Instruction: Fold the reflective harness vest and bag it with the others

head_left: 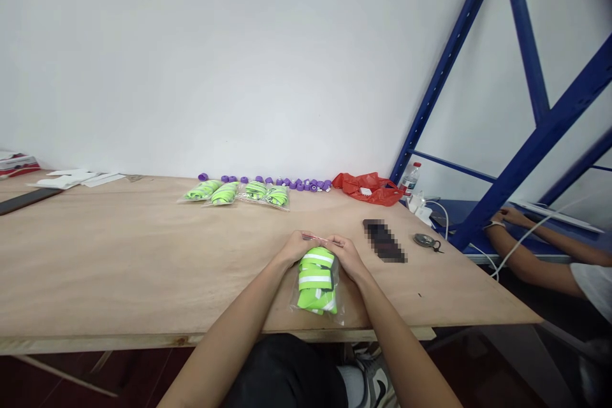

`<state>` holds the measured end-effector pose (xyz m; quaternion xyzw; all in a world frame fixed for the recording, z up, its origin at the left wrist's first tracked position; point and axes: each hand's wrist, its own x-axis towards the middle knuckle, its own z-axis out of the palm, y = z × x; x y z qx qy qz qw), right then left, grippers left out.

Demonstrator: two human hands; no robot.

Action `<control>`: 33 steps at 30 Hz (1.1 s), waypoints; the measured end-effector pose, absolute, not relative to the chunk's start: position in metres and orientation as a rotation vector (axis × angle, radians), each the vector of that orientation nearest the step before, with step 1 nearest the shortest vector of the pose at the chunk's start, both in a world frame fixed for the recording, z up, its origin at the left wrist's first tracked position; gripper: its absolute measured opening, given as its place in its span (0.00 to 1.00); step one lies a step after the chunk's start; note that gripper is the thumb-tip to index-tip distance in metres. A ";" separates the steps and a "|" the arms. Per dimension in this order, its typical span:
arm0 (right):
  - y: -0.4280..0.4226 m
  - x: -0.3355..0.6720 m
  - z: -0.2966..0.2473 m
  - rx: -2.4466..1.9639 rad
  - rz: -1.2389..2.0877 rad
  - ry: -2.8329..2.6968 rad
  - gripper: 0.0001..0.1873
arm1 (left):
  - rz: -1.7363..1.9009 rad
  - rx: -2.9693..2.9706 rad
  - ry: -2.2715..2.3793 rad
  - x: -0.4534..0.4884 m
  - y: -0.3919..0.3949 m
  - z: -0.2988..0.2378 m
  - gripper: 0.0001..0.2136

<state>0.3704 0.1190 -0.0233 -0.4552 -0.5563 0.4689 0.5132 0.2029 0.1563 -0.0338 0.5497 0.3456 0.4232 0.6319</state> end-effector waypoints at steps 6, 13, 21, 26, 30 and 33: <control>0.117 0.368 -0.025 -1.090 1.084 -1.291 0.20 | 0.964 1.246 0.796 0.204 0.158 -0.036 0.18; 0.117 0.370 -0.028 -1.061 1.043 -1.243 0.17 | 1.003 1.210 0.816 0.201 0.161 -0.039 0.17; 0.120 0.373 -0.034 -1.047 0.996 -1.226 0.18 | 1.010 1.159 0.783 0.201 0.158 -0.036 0.18; 0.122 0.375 -0.037 -1.041 0.969 -1.207 0.21 | 1.032 1.113 0.775 0.197 0.160 -0.035 0.17; 0.122 0.376 -0.038 -1.046 0.941 -1.209 0.20 | 1.037 1.087 0.739 0.195 0.159 -0.034 0.18; 0.121 0.375 -0.036 -1.047 0.920 -1.204 0.17 | 1.034 1.071 0.705 0.195 0.159 -0.034 0.20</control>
